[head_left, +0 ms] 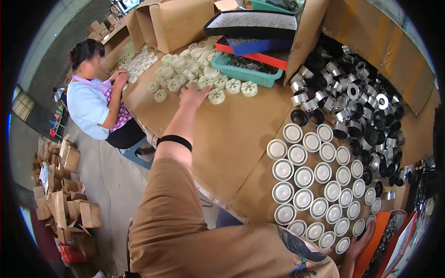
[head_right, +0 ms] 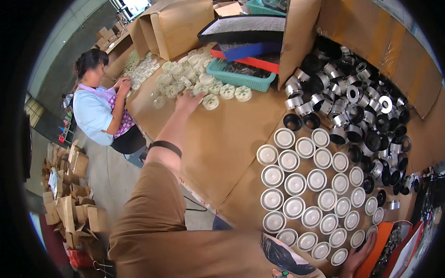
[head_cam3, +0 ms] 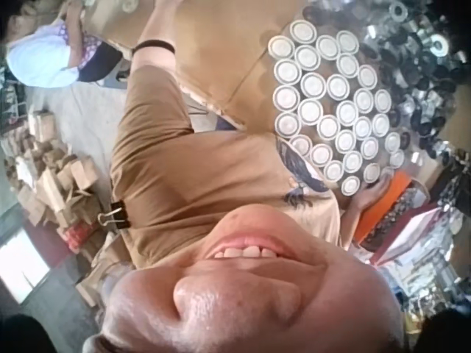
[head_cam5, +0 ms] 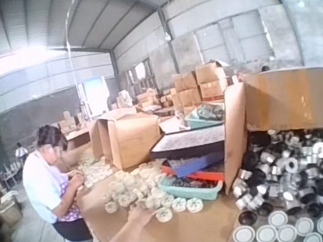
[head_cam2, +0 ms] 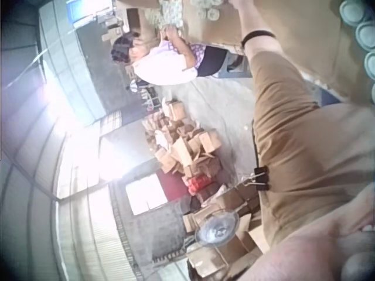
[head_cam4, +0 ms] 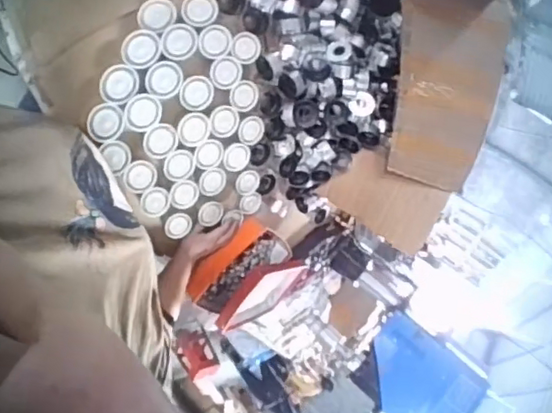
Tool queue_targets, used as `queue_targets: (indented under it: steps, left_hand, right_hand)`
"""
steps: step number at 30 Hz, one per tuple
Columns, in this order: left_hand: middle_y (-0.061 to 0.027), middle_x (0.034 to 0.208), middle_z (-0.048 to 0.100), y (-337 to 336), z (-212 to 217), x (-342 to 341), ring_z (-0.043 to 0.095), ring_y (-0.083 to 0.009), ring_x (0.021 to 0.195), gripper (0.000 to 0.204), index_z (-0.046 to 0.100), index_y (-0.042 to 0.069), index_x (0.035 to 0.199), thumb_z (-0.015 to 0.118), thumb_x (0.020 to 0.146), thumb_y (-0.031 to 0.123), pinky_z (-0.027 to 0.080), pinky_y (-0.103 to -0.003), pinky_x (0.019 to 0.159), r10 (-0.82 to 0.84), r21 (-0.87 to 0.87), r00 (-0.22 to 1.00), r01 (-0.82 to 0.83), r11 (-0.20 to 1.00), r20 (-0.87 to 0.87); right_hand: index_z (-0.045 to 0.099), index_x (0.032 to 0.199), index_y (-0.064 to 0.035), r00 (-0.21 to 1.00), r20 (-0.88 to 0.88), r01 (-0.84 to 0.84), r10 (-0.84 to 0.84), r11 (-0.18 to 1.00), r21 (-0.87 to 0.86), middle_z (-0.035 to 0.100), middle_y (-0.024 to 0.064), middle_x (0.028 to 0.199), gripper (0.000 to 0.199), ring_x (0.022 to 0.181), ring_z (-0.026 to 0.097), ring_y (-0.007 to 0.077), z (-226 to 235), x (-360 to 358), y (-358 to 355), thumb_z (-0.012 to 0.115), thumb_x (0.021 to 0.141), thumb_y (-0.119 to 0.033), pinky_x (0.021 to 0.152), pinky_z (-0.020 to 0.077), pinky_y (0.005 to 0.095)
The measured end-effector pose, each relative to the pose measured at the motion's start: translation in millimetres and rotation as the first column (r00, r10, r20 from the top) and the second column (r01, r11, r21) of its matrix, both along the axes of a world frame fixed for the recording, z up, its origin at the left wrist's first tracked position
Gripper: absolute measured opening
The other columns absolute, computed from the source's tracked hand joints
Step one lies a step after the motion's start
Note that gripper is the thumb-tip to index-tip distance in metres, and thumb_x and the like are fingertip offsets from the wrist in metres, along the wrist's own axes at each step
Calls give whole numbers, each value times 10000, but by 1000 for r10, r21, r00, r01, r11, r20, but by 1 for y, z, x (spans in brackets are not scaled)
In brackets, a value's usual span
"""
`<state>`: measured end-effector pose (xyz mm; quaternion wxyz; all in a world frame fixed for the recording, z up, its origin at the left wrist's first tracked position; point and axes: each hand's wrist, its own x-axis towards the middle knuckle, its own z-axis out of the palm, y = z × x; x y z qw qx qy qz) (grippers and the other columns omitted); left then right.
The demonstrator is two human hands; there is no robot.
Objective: Assembling small plastic and metal mechanical components at a factory workbench.
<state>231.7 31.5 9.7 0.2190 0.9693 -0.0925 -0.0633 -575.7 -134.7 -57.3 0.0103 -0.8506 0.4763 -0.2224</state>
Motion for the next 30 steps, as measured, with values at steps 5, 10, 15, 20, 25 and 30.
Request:
queue_targets:
  steps: [5,10,15,20,25,30]
  left_hand:
    - [-246,1207,706,-22,-37,-52,681,-405,1129,784,500,146,1475,700,846,569,544,-503,960,-192,-66,939,219,973,286]
    - [-223,1323,648,13,-45,-115,636,-381,1209,795,504,21,1448,807,846,442,506,-443,1011,-445,90,743,466,880,500]
    - [-209,1344,627,2,-21,-180,635,-365,1202,745,524,39,1424,841,831,361,500,-449,1028,-405,-88,715,543,835,570]
    - [-190,1239,679,-36,69,-389,674,-265,1143,809,535,29,1396,922,729,273,540,-388,949,-949,-281,315,912,298,16]
    - [-214,1152,700,-66,103,-464,709,-273,1065,810,552,-12,1347,912,705,326,553,-387,893,-929,-477,-35,864,158,-370]
    - [-168,1106,721,-132,81,-450,706,-259,1042,664,616,8,1298,859,758,308,545,-372,893,-942,-359,-99,933,24,-320]
  right_hand:
    - [463,1482,12,994,-25,111,-111,994,13,448,233,1547,770,1462,393,411,-13,-13,3,569,726,113,1237,273,500]
    - [537,1406,-23,993,99,60,-71,992,115,471,189,1521,677,1441,413,395,9,30,-4,700,751,31,1199,346,454]
    - [551,1382,-31,987,158,19,8,986,-163,484,196,1492,605,1363,473,414,44,30,11,686,793,-7,1135,402,472]
    - [608,1347,-102,811,363,-480,459,876,-36,554,200,1413,658,1201,610,371,113,111,47,778,713,-62,978,535,437]
    - [659,1293,-156,650,331,-692,684,713,-115,540,206,1445,638,1209,631,368,111,138,51,845,682,-144,960,558,437]
    - [642,1115,-72,756,604,-414,253,899,141,646,193,1220,444,1027,671,371,83,98,23,852,733,-159,859,568,435]
